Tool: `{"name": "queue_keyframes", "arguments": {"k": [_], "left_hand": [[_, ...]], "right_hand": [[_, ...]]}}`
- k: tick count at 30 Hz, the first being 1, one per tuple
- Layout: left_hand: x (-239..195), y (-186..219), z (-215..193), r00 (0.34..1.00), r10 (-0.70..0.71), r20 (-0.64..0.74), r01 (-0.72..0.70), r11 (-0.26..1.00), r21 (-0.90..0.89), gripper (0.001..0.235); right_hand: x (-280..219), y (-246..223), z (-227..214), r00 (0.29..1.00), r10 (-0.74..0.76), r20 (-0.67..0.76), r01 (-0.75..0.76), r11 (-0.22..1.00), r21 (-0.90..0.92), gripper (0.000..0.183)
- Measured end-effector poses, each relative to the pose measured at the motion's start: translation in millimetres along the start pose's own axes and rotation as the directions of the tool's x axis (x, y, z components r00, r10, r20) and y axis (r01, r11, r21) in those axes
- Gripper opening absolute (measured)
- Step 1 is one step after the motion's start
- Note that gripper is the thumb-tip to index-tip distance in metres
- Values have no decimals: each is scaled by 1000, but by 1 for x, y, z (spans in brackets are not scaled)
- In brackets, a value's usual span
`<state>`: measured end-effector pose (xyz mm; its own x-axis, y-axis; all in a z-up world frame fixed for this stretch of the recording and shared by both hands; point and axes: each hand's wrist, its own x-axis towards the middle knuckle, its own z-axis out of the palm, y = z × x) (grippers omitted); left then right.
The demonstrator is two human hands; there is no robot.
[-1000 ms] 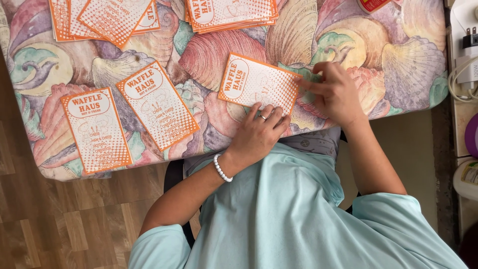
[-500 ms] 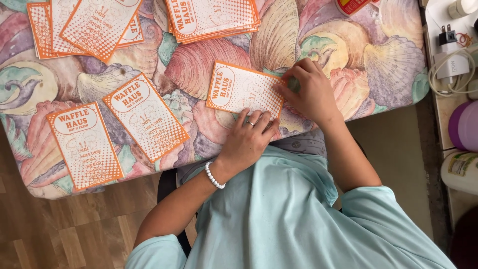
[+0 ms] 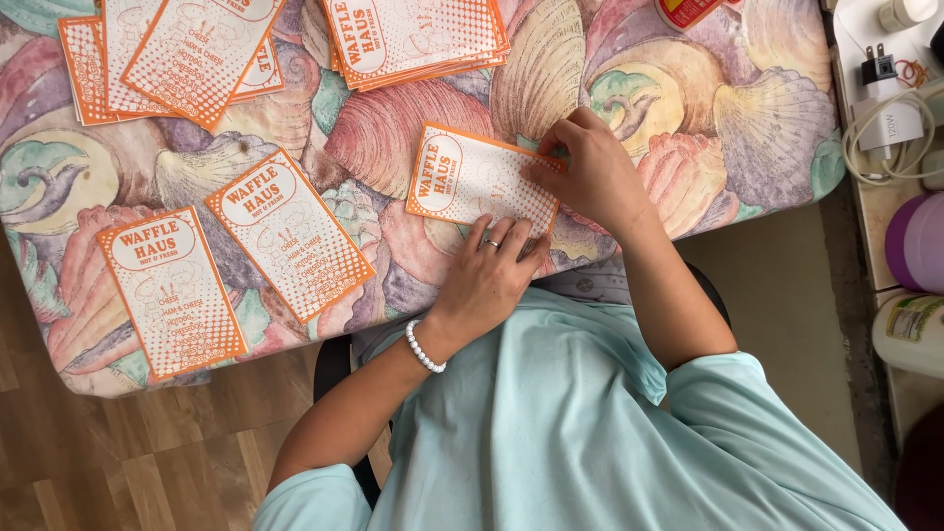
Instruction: Applying glue to paper bags, folding them, and stacking them in an organized manner.
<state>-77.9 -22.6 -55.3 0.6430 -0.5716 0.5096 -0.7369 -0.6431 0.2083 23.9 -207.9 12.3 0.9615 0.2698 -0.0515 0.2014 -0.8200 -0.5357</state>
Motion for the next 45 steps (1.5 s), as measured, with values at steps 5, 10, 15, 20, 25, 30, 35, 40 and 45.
{"name": "queue_keyframes", "arguments": {"k": [5, 10, 15, 20, 25, 30, 35, 40, 45], "left_hand": [[0, 1, -1, 1000, -3, 4, 4, 1000, -7, 26], [0, 2, -1, 999, 1, -35, 1, 1000, 30, 26], [-5, 5, -1, 979, -69, -194, 65, 998, -26, 36], [13, 3, -30, 789, -394, -471, 226, 900, -373, 79], [44, -1, -35, 576, -803, 154, 202, -43, -978, 54], [46, -11, -33, 490, -871, 25, 196, 82, -977, 23], [45, -21, -47, 468, -884, -9, 242, 137, -961, 14], [34, -43, -64, 601, -798, 42, 307, 182, -934, 13], [36, -45, -91, 701, -709, 80, 372, 268, -888, 8]], "right_hand": [[1, 8, 2, 999, 34, 3, -34, 998, 56, 31], [7, 19, 2, 995, -49, 85, 32, 982, 184, 12], [-10, 38, 12, 999, 37, -35, -21, 923, 384, 14], [-33, 33, 41, 890, 399, -222, 81, 341, 937, 11], [-47, 15, 67, 887, 441, -139, 190, -74, 979, 16], [-54, -24, 68, 910, 397, -116, 175, -116, 978, 23], [-59, -2, 88, 936, 345, -76, 113, -88, 990, 30], [-52, 25, 61, 935, 280, -216, 246, -75, 966, 51], [-54, 24, 12, 733, 225, -642, 465, 523, 714, 55]]}}
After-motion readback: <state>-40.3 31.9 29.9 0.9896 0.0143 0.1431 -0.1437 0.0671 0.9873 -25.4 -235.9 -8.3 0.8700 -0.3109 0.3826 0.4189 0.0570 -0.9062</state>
